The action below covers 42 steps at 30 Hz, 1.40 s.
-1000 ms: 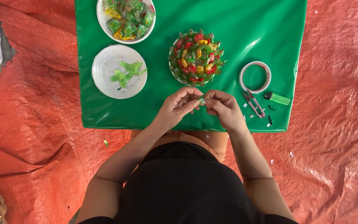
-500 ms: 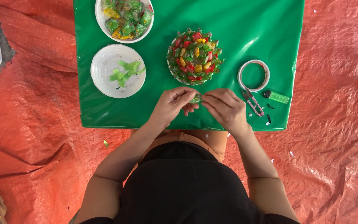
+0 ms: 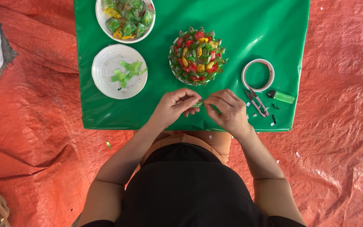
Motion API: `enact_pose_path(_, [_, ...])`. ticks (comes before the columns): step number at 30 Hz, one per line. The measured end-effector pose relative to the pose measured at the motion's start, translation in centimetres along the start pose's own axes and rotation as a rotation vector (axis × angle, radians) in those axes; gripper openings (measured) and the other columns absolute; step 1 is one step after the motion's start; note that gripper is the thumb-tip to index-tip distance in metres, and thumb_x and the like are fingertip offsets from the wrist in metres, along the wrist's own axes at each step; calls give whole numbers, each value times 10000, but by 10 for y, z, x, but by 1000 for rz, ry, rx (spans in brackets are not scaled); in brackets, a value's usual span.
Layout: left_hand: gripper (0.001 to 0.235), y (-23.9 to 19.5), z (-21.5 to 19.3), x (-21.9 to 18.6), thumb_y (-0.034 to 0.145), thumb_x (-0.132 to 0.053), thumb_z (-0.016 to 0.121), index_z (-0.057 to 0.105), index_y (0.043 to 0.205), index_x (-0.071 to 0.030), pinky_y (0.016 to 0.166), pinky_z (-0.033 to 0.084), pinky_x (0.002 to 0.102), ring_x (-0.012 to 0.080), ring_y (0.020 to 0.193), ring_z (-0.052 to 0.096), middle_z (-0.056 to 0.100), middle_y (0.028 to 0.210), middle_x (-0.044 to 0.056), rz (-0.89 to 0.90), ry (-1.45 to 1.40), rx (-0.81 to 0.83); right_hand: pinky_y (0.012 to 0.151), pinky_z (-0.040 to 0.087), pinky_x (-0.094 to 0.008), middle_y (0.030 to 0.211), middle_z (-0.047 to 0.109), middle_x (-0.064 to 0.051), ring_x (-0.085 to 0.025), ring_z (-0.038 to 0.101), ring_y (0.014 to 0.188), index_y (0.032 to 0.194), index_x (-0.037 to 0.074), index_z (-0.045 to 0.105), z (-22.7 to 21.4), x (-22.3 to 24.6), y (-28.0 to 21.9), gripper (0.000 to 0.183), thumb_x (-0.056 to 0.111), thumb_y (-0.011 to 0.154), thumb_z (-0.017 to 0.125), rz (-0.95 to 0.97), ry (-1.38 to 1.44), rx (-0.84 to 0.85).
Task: Folding and attaching small green decorative leaves to a candy-based craft project
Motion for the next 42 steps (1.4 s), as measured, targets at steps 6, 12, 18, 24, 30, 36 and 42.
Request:
enact_pose_path(6, [182, -5, 3, -13, 1019, -57, 678, 690, 1171, 42, 586, 582, 235, 170, 746, 736, 777, 889, 234, 37, 69, 72, 523, 538, -368, 841, 683, -98, -229, 574, 582, 957, 42, 724, 8, -14, -19, 53, -7, 951, 704, 144, 38, -119])
enact_pose_path(12, [183, -8, 1, -22, 1051, -71, 636, 698, 1185, 37, 626, 618, 267, 177, 781, 744, 785, 904, 222, 98, 128, 69, 566, 556, -350, 818, 675, -111, -271, 625, 605, 959, 26, 708, 18, -26, -34, 44, -16, 968, 700, 376, 248, -179])
enact_pose_path(18, [419, -14, 5, -23, 904, 20, 797, 670, 1304, 9, 774, 653, 345, 207, 926, 753, 765, 1070, 187, 186, 106, 55, 640, 571, -369, 899, 716, -101, -249, 647, 705, 966, 43, 757, 7, 4, -39, 69, -14, 941, 728, -2, -102, -268])
enact_pose_path(24, [386, -17, 6, -24, 874, 96, 783, 677, 1240, 34, 788, 662, 364, 236, 910, 754, 742, 992, 182, 206, 139, 33, 649, 585, -392, 902, 735, -116, -274, 676, 717, 989, 13, 775, 7, 6, -38, 93, -34, 957, 701, 40, -17, -248])
enact_pose_path(30, [325, -22, 1, -13, 919, -1, 787, 682, 1226, -22, 787, 604, 316, 141, 870, 690, 689, 953, 90, 183, 199, -44, 558, 573, -371, 937, 730, -100, -245, 658, 626, 1044, 57, 759, 13, -2, -37, 130, 161, 995, 699, 244, 220, -167])
enact_pose_path(36, [512, -29, -3, -9, 893, 30, 777, 596, 1364, -61, 792, 607, 373, 225, 887, 707, 725, 1007, 161, 147, 290, -56, 482, 533, -305, 844, 713, -133, -173, 652, 530, 984, -6, 724, 44, -37, -69, 68, -9, 927, 761, 560, 525, -127])
enact_pose_path(42, [252, -28, -18, 19, 915, 4, 776, 712, 1155, -39, 725, 561, 267, 100, 815, 627, 681, 865, 79, 52, 50, -174, 529, 543, -253, 864, 706, -101, -111, 655, 602, 1036, -17, 722, 75, -53, -95, 102, -48, 939, 736, 724, 621, -148])
Point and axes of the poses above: each hand's wrist, its own y-axis towards the middle knuckle, its own z-axis out of the palm, x = y × z, the point moved 9 cm from there along y, towards the middle knuckle
